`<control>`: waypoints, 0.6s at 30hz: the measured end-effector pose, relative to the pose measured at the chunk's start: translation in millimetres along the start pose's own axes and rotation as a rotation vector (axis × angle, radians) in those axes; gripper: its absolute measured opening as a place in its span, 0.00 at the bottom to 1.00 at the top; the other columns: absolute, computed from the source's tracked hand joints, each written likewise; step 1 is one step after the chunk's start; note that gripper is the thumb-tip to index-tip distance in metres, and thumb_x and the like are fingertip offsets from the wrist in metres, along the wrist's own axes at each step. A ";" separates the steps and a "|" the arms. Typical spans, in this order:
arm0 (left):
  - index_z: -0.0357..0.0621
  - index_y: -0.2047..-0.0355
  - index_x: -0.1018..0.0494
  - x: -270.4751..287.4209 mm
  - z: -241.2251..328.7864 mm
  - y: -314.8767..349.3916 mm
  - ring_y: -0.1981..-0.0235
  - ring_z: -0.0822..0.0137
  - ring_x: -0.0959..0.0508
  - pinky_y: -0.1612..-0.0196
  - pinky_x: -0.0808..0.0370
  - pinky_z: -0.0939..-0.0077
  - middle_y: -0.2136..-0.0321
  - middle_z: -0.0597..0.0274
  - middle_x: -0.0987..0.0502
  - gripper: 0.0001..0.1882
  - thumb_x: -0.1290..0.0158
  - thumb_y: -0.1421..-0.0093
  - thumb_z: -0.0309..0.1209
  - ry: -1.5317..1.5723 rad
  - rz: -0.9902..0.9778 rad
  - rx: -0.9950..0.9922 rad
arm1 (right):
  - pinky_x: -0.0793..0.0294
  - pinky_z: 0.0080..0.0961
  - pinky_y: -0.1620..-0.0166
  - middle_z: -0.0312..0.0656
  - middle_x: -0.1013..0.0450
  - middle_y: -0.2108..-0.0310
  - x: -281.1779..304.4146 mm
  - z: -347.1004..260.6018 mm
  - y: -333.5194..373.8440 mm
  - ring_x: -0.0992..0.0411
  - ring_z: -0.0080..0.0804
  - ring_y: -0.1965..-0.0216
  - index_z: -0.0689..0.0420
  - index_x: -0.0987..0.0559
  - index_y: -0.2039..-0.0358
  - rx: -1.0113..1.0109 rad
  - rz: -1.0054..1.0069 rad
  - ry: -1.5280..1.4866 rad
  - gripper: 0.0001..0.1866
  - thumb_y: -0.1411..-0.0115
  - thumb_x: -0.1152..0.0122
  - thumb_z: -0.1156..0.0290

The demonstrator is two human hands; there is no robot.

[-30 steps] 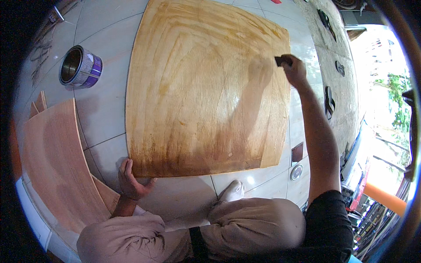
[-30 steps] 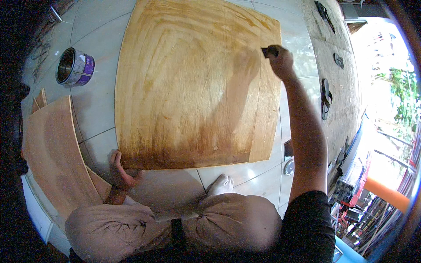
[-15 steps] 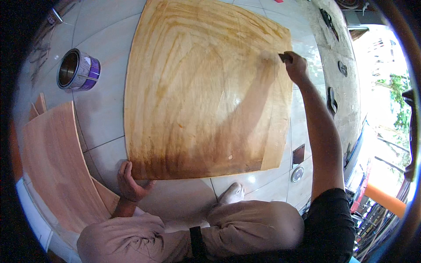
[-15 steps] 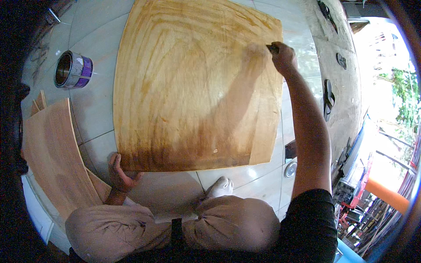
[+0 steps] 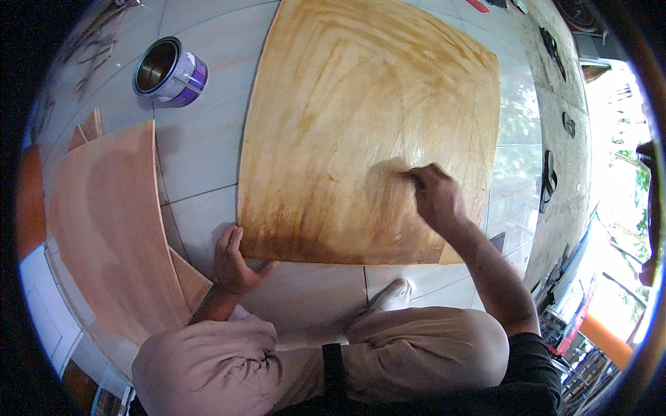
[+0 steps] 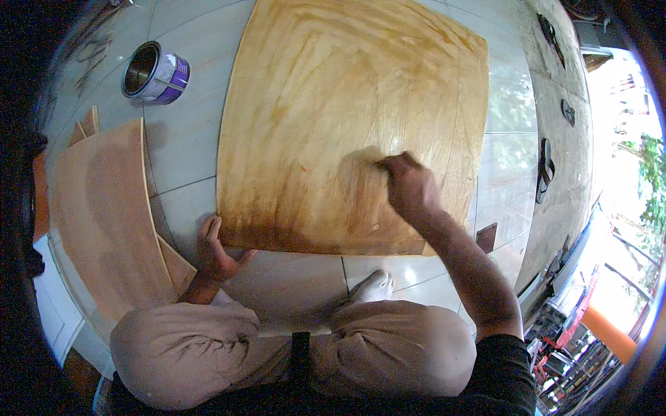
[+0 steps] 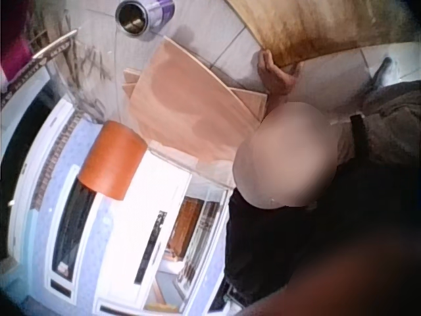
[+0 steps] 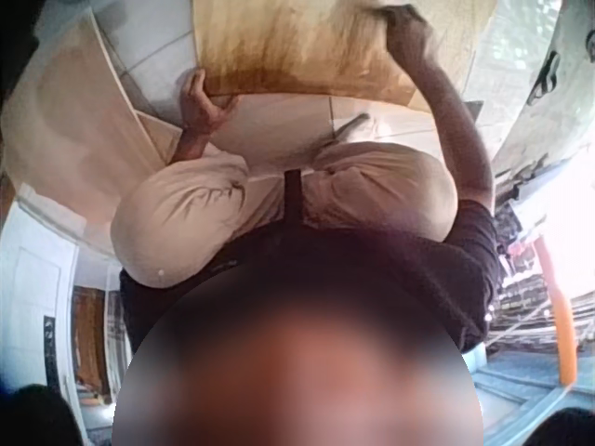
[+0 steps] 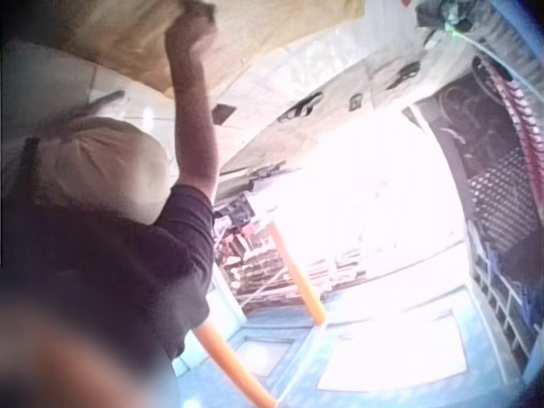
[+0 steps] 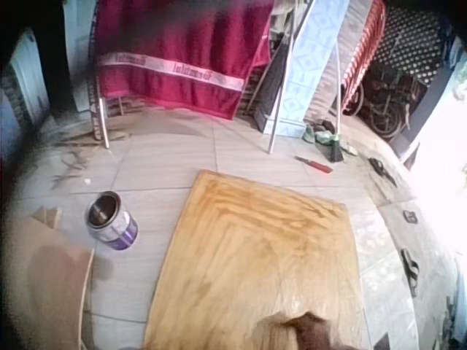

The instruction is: The person sits on the floor and applies a liquid wood stain to a flat wooden board using a small sponge. They spread the stain evenly across the surface, then pour more from a can and continue spreading until the board is fully coated.

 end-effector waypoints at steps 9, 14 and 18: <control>0.34 0.34 0.43 0.9 0.1 -1.3 0.43 0.38 0.27 0.41 0.28 0.45 0.42 0.36 0.32 0.54 0.28 0.49 0.53 0.027 0.040 -0.017 | 0.17 0.35 0.52 0.44 0.25 0.53 -31.2 -127.7 -55.5 0.24 0.43 0.55 0.59 0.20 0.51 0.580 -0.029 0.174 0.18 0.43 0.41 0.78; 0.34 0.35 0.41 1.4 -0.2 -1.2 0.44 0.38 0.27 0.42 0.29 0.44 0.42 0.38 0.31 0.54 0.29 0.49 0.56 0.004 0.010 -0.050 | 0.16 0.34 0.57 0.42 0.27 0.54 -44.6 -123.8 -26.7 0.26 0.40 0.59 0.60 0.20 0.50 0.557 0.026 0.195 0.18 0.42 0.40 0.77; 0.33 0.35 0.41 2.0 1.3 -2.6 0.44 0.39 0.27 0.43 0.29 0.44 0.42 0.38 0.32 0.55 0.30 0.50 0.58 0.007 0.008 -0.041 | 0.16 0.33 0.58 0.41 0.27 0.54 -50.8 -120.7 2.7 0.26 0.40 0.58 0.60 0.20 0.49 0.542 0.011 0.203 0.19 0.43 0.40 0.76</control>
Point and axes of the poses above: each hand's wrist, its own y-axis away from the middle knuckle, its own x-axis out of the back of the hand, z = x × y, the point moved 5 cm from there along -y, towards the middle knuckle
